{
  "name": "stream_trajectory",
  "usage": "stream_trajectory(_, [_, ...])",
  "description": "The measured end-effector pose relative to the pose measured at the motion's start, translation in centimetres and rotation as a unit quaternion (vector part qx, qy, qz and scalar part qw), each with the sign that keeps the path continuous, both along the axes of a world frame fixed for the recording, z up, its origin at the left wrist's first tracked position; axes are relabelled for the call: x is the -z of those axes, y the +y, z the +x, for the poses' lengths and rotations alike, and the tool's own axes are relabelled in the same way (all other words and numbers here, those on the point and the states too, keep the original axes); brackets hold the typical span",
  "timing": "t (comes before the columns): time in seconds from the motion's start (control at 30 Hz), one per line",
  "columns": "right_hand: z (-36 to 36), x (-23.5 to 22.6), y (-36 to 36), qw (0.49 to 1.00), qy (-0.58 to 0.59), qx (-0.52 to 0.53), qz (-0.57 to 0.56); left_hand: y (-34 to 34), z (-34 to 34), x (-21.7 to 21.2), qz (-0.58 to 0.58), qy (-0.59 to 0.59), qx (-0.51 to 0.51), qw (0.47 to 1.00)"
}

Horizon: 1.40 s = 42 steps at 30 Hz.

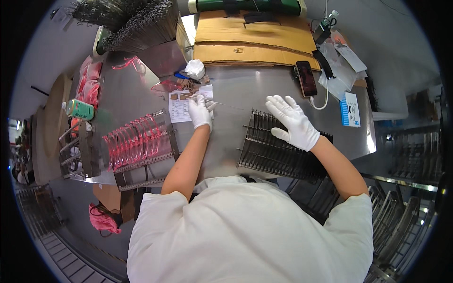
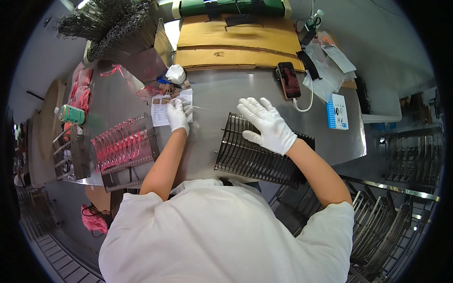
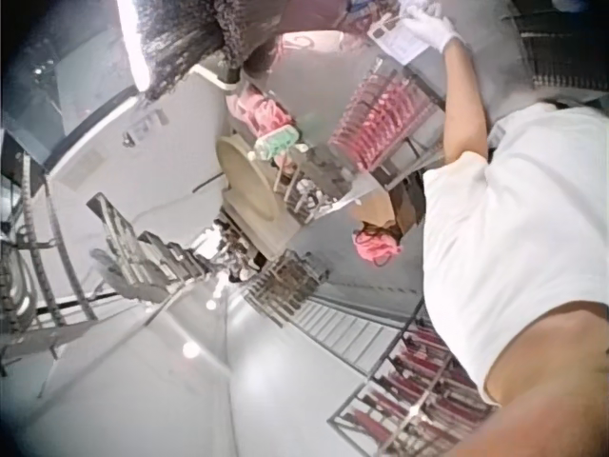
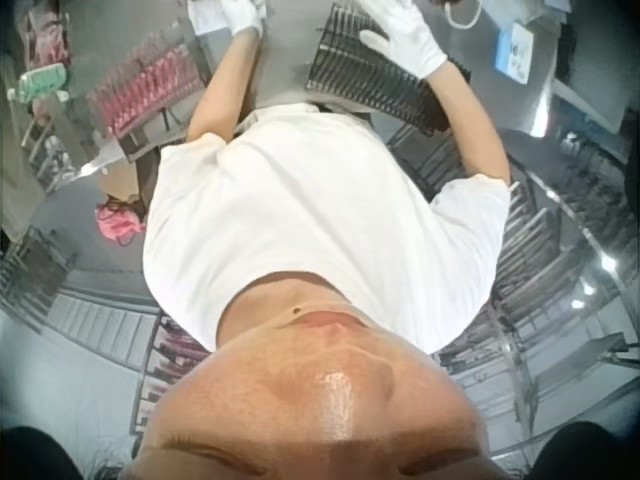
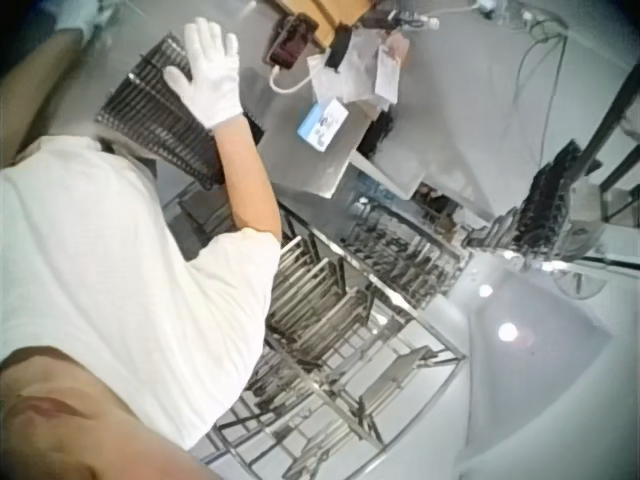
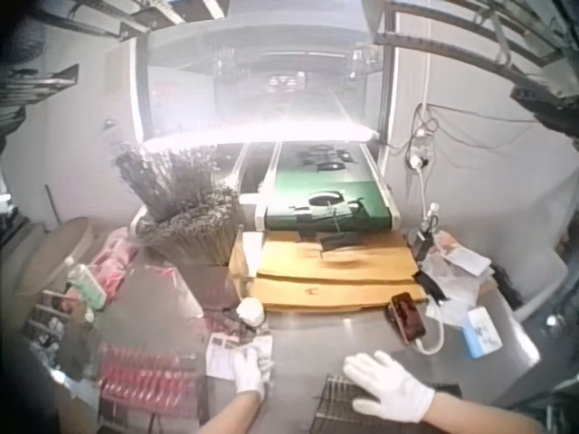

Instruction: The person assembles small black plastic parts onto a metal rack and handles red plastic clips. They place the black parts into slots on the rack, then pick up and manipulate red clips, and later place the rack onto a nearby shelf.

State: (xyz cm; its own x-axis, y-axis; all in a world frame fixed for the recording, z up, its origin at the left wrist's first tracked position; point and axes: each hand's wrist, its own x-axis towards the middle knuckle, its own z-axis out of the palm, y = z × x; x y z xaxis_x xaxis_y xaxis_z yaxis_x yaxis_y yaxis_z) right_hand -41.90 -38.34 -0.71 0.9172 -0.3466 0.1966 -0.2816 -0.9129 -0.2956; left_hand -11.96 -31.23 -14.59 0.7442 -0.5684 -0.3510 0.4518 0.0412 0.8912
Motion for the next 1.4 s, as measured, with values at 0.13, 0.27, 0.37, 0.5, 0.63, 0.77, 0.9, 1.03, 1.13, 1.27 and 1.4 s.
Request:
stream_trajectory(0.13, [-0.5,0.2,-0.3,0.998,0.049,-0.011,-0.04,-0.5,-1.3,1.2,0.003,0.037,0.04,0.999])
stream_trajectory(0.27, [0.2,0.3,-0.4,0.997,0.048,-0.03,-0.045,-0.9,-2.2,1.6,0.03,0.044,0.06,0.997])
stream_trajectory(0.37, [0.5,1.3,-0.2,0.995,0.069,-0.065,-0.019,-0.8,-2.0,2.1,0.037,0.052,0.074,0.995])
stream_trajectory(0.5, [0.7,2.1,-0.2,0.992,0.087,-0.082,-0.036,-0.7,-1.6,2.3,0.02,0.077,0.097,0.992])
stream_trajectory(0.63, [0.5,2.2,-0.4,0.993,0.079,-0.08,-0.019,-1.1,-4.0,1.5,0.024,0.09,0.097,0.991])
stream_trajectory(0.77, [0.9,1.8,-0.5,0.993,0.07,-0.094,0.005,-1.0,-9.6,4.9,0.04,-0.041,0.139,0.989])
stream_trajectory(0.9, [0.0,2.7,-0.6,0.995,0.061,-0.074,0.001,-0.6,-6.5,0.2,0.073,0.13,0.216,0.965])
stream_trajectory(1.03, [0.4,2.8,-0.4,0.997,0.038,-0.07,-0.004,-0.8,-0.6,3.2,0.017,0.124,0.165,0.978])
stream_trajectory(1.13, [-0.3,2.4,-0.3,0.999,0.011,-0.046,0.018,-0.5,-4.4,1.2,0.045,0.163,0.237,0.957])
stream_trajectory(1.27, [-6.0,-1.4,-1.7,0.998,0.055,-0.027,-0.022,-0.6,-2.2,3.4,0.043,0.24,0.126,0.962])
stream_trajectory(1.4, [-11.9,0.4,-2.2,0.989,0.146,-0.01,-0.036,-0.1,-4.2,2.2,-0.018,0.125,0.145,0.981])
